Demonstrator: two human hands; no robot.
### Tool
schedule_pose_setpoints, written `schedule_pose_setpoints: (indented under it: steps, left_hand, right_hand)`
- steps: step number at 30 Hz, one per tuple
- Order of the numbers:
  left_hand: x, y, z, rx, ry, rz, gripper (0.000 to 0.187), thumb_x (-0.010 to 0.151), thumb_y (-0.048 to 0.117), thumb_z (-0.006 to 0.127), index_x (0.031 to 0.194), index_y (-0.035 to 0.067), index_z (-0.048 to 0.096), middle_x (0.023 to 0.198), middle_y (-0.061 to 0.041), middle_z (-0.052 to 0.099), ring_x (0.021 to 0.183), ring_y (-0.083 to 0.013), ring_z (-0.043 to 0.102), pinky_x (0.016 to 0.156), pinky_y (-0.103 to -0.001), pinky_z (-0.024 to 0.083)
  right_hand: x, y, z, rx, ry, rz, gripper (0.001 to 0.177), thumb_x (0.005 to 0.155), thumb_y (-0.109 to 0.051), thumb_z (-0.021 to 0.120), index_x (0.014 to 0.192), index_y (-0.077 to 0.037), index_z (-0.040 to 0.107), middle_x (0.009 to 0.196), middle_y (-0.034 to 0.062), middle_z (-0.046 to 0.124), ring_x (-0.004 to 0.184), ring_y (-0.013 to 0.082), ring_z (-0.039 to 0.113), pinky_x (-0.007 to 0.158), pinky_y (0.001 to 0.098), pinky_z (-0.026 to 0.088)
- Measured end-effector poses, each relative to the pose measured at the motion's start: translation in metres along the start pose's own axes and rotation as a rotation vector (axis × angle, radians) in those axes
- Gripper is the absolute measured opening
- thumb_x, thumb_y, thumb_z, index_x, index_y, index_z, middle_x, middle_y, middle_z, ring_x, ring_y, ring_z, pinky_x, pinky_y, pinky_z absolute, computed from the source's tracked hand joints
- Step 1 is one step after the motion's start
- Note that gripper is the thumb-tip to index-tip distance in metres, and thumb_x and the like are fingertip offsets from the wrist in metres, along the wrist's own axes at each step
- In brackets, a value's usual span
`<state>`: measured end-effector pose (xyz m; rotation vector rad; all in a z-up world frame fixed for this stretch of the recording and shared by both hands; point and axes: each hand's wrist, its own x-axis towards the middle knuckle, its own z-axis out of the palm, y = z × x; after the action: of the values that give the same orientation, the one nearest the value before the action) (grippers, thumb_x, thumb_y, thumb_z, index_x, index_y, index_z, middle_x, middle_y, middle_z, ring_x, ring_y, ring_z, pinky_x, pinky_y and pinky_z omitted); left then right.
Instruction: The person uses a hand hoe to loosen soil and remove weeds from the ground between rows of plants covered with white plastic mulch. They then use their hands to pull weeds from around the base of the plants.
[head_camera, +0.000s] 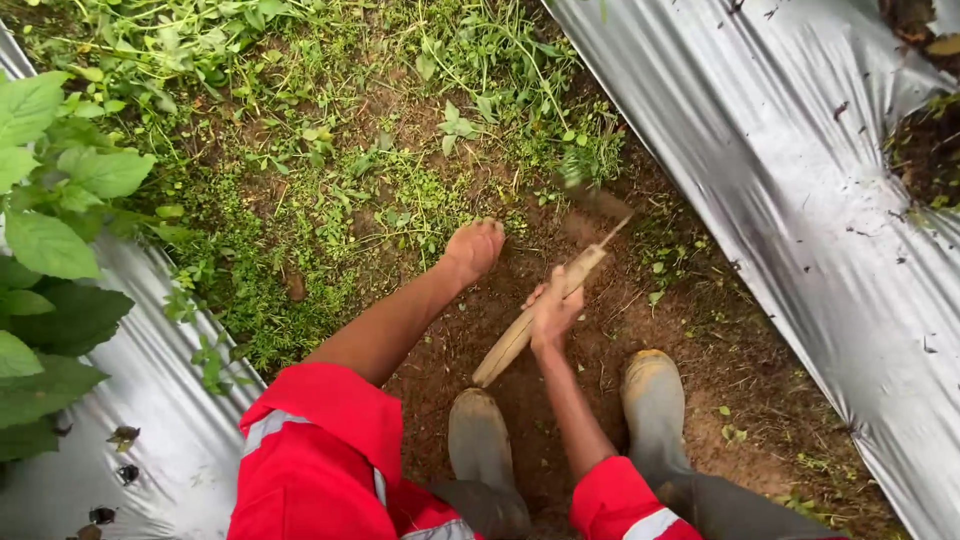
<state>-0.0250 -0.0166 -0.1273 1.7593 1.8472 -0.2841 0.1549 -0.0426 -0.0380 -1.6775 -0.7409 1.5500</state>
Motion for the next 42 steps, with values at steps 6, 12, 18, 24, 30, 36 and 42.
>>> schedule_pose_setpoints:
  steps: [6, 12, 18, 24, 30, 36, 42]
  left_hand:
    - [-0.046, -0.002, 0.024, 0.290, 0.028, -0.016, 0.035, 0.100, 0.020, 0.051, 0.128, 0.005, 0.065, 0.115, -0.014, 0.062, 0.101, -0.0323, 0.068, 0.079, -0.048, 0.058]
    - [-0.065, -0.011, 0.019, 0.320, 0.011, -0.011, 0.028, 0.099, 0.020, 0.050, 0.115, 0.012, 0.072, 0.104, -0.011, 0.070, 0.092, -0.0275, 0.071, 0.074, -0.043, 0.057]
    - [-0.064, -0.010, 0.020, 0.297, 0.005, -0.031, 0.029, 0.098, 0.017, 0.050, 0.119, 0.010, 0.069, 0.100, -0.009, 0.068, 0.087, -0.0248, 0.070, 0.067, -0.040, 0.055]
    - [-0.082, 0.007, -0.017, 0.284, -0.081, 0.002, 0.030, 0.102, 0.014, 0.046, 0.122, 0.010, 0.068, 0.110, -0.013, 0.070, 0.092, -0.0250, 0.069, 0.074, -0.038, 0.057]
    - [-0.087, 0.018, -0.056, 0.245, -0.032, 0.075, 0.039, 0.103, 0.008, 0.047, 0.141, 0.005, 0.055, 0.131, -0.018, 0.058, 0.119, -0.0312, 0.063, 0.089, -0.041, 0.058]
    - [-0.078, 0.033, -0.079, 0.240, -0.047, 0.022, 0.043, 0.100, 0.000, 0.048, 0.142, 0.003, 0.054, 0.133, -0.020, 0.058, 0.121, -0.0309, 0.062, 0.094, -0.040, 0.056]
    - [-0.068, 0.032, -0.077, 0.174, 0.079, -0.086, 0.041, 0.102, 0.003, 0.049, 0.142, 0.005, 0.057, 0.131, -0.013, 0.056, 0.120, -0.0231, 0.059, 0.096, -0.037, 0.053]
  right_hand:
    - [-0.025, 0.018, 0.000, -0.011, -0.018, 0.057, 0.028, 0.101, -0.037, 0.058, 0.102, -0.010, 0.054, 0.058, 0.0004, 0.057, 0.043, 0.0120, 0.057, 0.038, 0.0284, 0.054]
    - [-0.032, 0.005, 0.023, -0.011, 0.108, -0.038, 0.027, 0.104, -0.039, 0.057, 0.104, -0.012, 0.056, 0.060, 0.0002, 0.061, 0.044, 0.0111, 0.060, 0.037, 0.0250, 0.055]
    - [-0.079, 0.020, 0.016, -0.058, 0.014, 0.083, 0.029, 0.098, -0.038, 0.062, 0.095, -0.010, 0.054, 0.059, 0.0034, 0.058, 0.044, 0.0126, 0.057, 0.039, 0.0280, 0.053]
    - [-0.053, 0.002, 0.022, 0.048, 0.177, -0.071, 0.021, 0.103, -0.033, 0.057, 0.101, -0.013, 0.053, 0.060, 0.0016, 0.060, 0.044, 0.0114, 0.060, 0.038, 0.0269, 0.057]
    - [-0.055, 0.011, 0.006, -0.060, 0.002, 0.100, 0.023, 0.103, -0.032, 0.058, 0.104, -0.010, 0.053, 0.064, -0.0014, 0.058, 0.047, 0.0104, 0.057, 0.042, 0.0253, 0.056]
    - [-0.047, -0.008, 0.007, 0.071, 0.215, -0.043, 0.026, 0.104, -0.037, 0.055, 0.114, -0.013, 0.050, 0.065, -0.0012, 0.062, 0.049, 0.0093, 0.061, 0.044, 0.0245, 0.059]
    - [-0.055, 0.029, -0.006, -0.057, -0.011, 0.059, 0.025, 0.103, -0.032, 0.058, 0.108, -0.008, 0.056, 0.062, -0.0001, 0.060, 0.046, 0.0117, 0.059, 0.040, 0.0251, 0.056]
